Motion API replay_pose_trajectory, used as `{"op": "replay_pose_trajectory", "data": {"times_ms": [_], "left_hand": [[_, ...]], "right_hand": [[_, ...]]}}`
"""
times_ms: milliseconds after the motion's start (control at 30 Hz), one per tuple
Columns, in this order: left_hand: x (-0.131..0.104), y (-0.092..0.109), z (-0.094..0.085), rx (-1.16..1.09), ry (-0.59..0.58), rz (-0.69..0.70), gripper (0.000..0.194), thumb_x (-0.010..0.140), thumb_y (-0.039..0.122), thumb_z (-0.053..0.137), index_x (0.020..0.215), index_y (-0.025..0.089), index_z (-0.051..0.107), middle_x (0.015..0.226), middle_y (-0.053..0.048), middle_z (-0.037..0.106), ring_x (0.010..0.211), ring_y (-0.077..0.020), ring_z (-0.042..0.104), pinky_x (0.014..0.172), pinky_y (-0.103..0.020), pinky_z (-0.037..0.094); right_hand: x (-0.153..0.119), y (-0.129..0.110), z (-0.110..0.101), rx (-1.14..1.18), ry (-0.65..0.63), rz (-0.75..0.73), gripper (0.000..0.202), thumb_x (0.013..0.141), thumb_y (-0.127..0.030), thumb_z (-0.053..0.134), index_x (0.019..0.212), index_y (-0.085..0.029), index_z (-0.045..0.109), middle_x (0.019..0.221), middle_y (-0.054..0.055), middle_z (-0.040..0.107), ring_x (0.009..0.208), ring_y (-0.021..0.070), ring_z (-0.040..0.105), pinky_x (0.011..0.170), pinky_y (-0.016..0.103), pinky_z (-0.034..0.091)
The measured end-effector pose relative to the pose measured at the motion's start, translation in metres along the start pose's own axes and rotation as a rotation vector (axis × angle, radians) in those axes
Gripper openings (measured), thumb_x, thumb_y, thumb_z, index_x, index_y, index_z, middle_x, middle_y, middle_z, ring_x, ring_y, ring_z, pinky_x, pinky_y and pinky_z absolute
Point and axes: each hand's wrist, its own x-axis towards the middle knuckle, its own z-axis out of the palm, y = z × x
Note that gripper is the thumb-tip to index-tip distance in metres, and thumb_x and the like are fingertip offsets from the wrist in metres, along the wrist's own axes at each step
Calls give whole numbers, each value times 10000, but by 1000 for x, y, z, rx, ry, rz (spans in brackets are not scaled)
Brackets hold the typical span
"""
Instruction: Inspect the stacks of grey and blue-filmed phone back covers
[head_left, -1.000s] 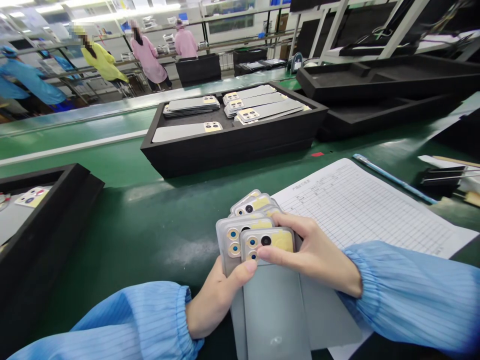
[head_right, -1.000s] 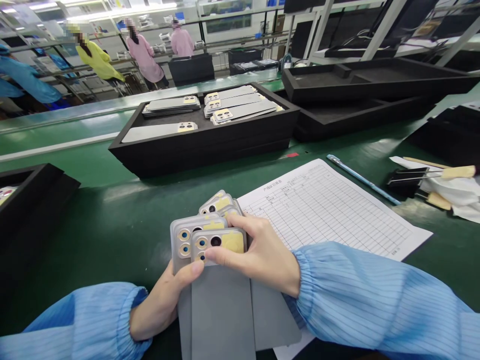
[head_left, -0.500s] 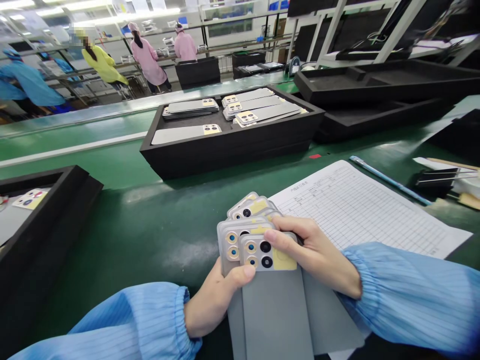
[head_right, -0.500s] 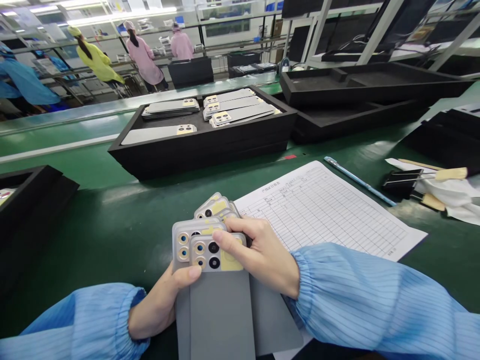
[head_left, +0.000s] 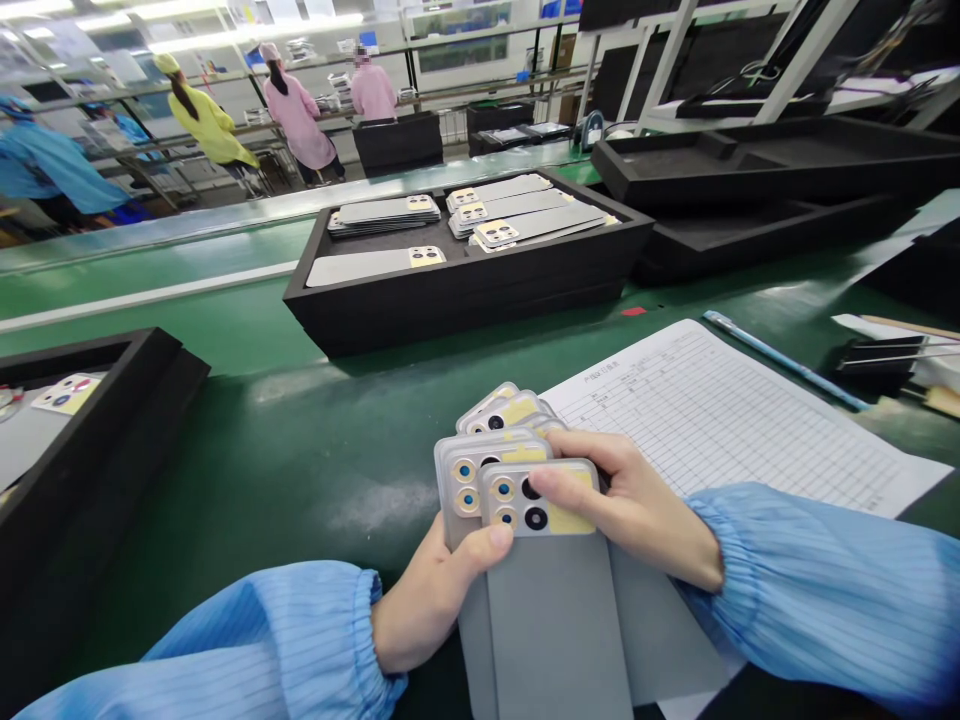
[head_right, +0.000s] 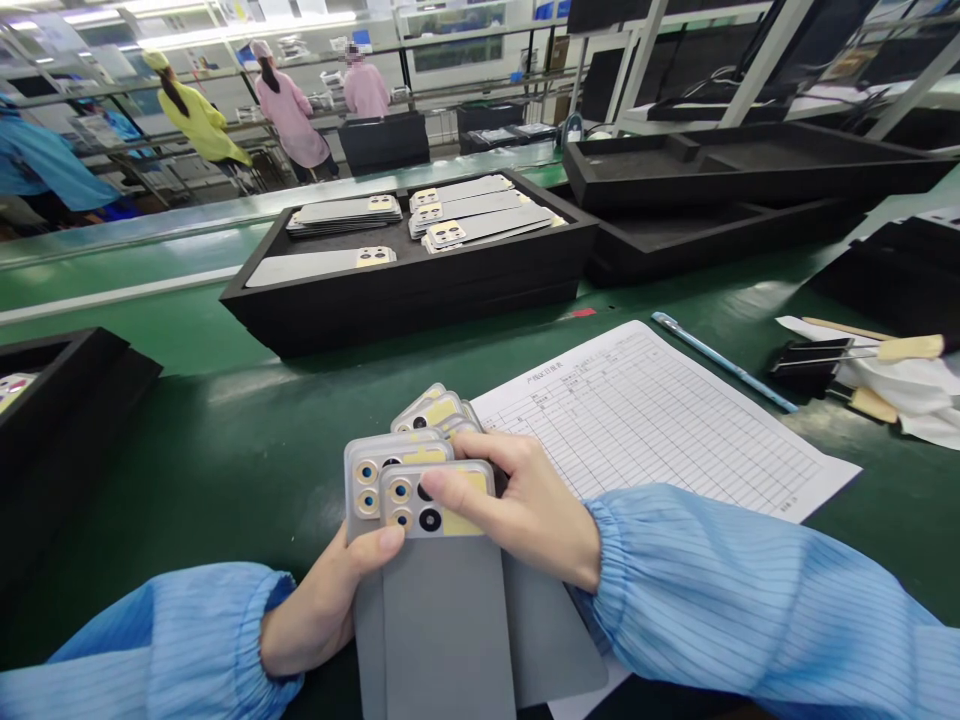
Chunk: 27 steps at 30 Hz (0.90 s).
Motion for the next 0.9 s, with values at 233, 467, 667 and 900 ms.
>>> {"op": "replay_pose_trajectory", "data": {"times_ms": [233, 467, 667, 900], "left_hand": [[1, 8, 11, -82, 194, 6, 616, 781, 350, 550, 1326, 227, 291, 1146, -78, 615, 1036, -252, 564, 889, -376, 435], [-1, 4, 7, -211, 181, -25, 546, 779, 311, 506, 1287, 169, 366, 1022, -92, 675, 974, -278, 601, 865, -408, 445], [-2, 8, 8, -84, 66, -12, 324, 805, 312, 477, 1041, 114, 577, 968, -135, 688, 905, -298, 629, 801, -416, 483], [-4, 10, 10, -9, 74, -50, 278, 813, 307, 485, 997, 137, 605, 929, -121, 701, 854, -262, 649, 773, -395, 505]], "right_hand": [[-1, -1, 1, 197, 3, 25, 207, 724, -240, 648, 924, -189, 633, 947, 22, 674, 888, 201, 625, 713, 251, 521], [8, 1, -24, 228, 254, 35, 261, 736, -306, 644, 979, -217, 608, 981, 31, 664, 852, 202, 638, 645, 255, 546], [13, 4, -41, 225, 365, -15, 280, 768, -312, 610, 1040, -260, 567, 1055, 22, 630, 882, 210, 624, 640, 271, 549], [15, 4, -39, 91, 283, -76, 375, 806, -284, 559, 1169, -281, 467, 1195, 16, 546, 1056, 232, 541, 841, 331, 488]]}}
